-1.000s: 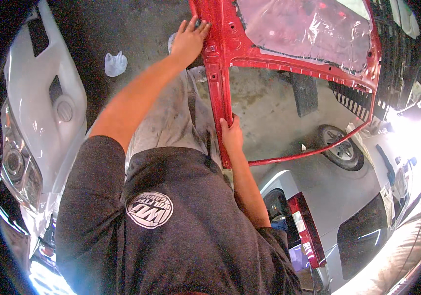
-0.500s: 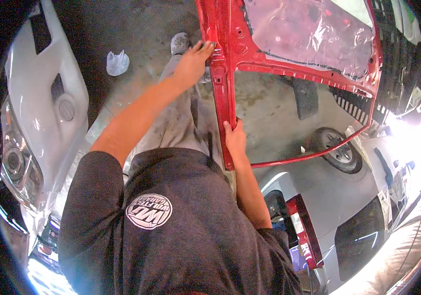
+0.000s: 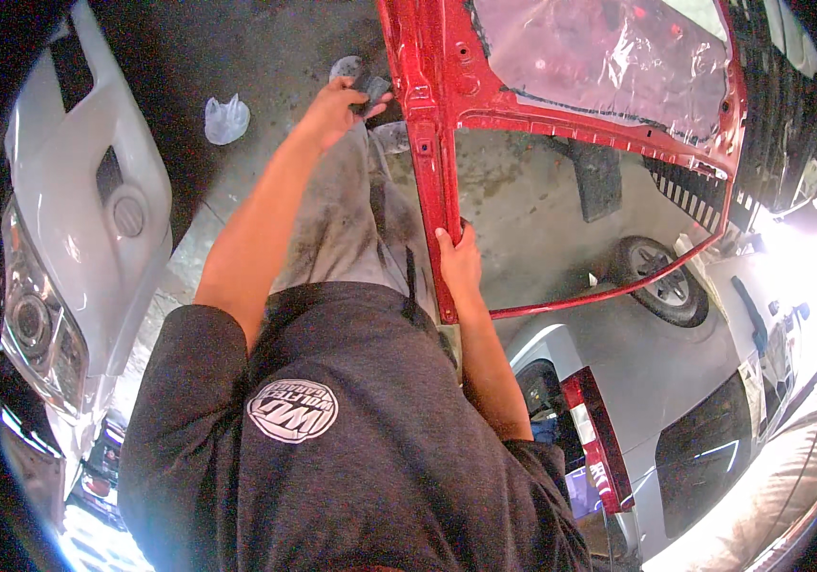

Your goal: The recorder uses a sanding block to sand the edges and surface of a detached car door panel before rinsing the panel and sponge in a bucket.

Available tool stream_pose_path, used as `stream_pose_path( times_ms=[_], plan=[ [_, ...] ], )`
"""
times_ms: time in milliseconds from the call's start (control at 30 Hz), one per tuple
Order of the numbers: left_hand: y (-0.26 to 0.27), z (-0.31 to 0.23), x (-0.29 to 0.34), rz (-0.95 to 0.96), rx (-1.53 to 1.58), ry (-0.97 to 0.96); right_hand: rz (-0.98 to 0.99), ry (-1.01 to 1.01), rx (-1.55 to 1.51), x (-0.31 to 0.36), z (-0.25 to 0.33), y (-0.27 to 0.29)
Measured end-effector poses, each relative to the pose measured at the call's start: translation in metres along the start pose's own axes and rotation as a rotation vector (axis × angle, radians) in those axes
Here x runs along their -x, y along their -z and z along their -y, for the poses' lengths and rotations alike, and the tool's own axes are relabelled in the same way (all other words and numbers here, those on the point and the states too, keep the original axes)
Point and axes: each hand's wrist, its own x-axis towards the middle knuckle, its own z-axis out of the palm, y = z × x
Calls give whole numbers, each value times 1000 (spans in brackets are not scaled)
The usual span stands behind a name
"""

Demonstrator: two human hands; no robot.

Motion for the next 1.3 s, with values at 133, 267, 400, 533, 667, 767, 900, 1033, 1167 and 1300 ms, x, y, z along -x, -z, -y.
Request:
stream_pose_path(
  times_ms=[133,267,400,533,667,767,900,1033,1167,1300],
  plan=[
    [-6,4,-22,0,-221,-93,24,14,-38,2,2,2],
    [-16,-7,-56,-110,-470,-428,14,1,-22,1,-2,0],
    [-19,-12,-89,-206,-825,-502,24,14,-28,-1,-5,-1],
    [-5,16,-92,-295,-1160,-719,44,21,-11,-2,-3,0],
    [11,36,-79,-217,-1038,-484,48,-17,14,0,0,3],
    [8,19,-89,-248,-1168,-620,28,-5,30,0,-1,2],
    [-9,-8,-114,-413,-1095,-800,2,39,58,-1,-5,0],
    [-9,16,-96,-300,-1089,-563,37,12,-3,-2,-6,0],
    [-6,46,-57,-149,-575,-262,22,48,-19,-2,-2,2],
    [-7,50,-32,-134,-448,-82,16,8,2,-2,2,3]
  ],
)
